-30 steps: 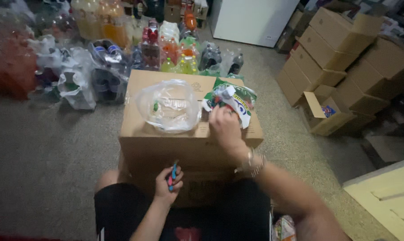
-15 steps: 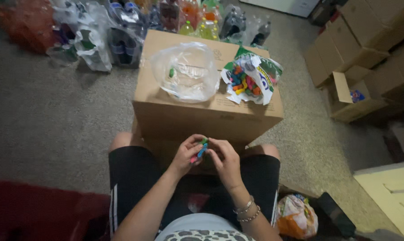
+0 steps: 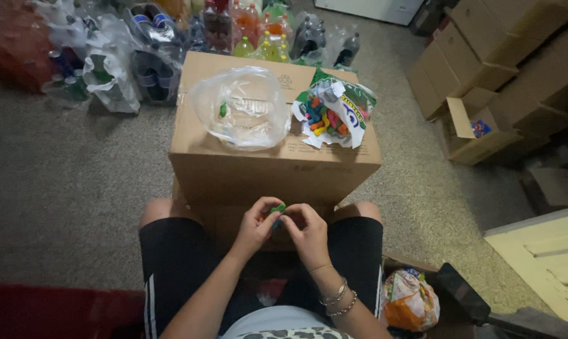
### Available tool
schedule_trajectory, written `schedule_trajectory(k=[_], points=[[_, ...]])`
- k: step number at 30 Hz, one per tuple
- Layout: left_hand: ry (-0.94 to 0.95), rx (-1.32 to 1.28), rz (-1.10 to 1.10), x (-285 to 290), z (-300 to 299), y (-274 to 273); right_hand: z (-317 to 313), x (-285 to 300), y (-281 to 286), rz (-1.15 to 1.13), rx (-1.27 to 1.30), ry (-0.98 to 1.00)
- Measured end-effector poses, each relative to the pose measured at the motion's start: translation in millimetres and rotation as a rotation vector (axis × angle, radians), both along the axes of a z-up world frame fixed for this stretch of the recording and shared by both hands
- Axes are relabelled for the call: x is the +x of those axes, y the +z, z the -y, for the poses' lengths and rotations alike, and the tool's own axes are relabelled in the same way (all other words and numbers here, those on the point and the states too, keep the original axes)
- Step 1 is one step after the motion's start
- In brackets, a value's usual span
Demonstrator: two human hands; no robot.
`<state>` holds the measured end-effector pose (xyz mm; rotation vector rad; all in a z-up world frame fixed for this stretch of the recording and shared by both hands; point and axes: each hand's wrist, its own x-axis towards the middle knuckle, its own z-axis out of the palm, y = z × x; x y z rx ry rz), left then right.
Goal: The person sorts various small colorful items by hand, placing them into a plastic container and later into a small plastic bag in a storage area.
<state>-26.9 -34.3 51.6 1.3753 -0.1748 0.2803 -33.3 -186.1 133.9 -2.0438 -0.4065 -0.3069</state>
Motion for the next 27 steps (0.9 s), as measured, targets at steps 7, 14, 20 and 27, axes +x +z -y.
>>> schedule_trajectory(k=[7,14,20,27], points=[[0.042,0.087,-0.005,-11,4,18,-3,5,-3,-0.161,0.114,-0.043],[-0.017,-0.277,-0.049,-5,6,14,5,9,19,-0.141,0.203,-0.054],[0.054,-0.326,-0.086,7,0,-7,17,56,75,0.340,-0.090,-0.130],[0.040,-0.301,-0.144,5,-2,-9,2,171,115,1.261,-0.985,-0.247]])
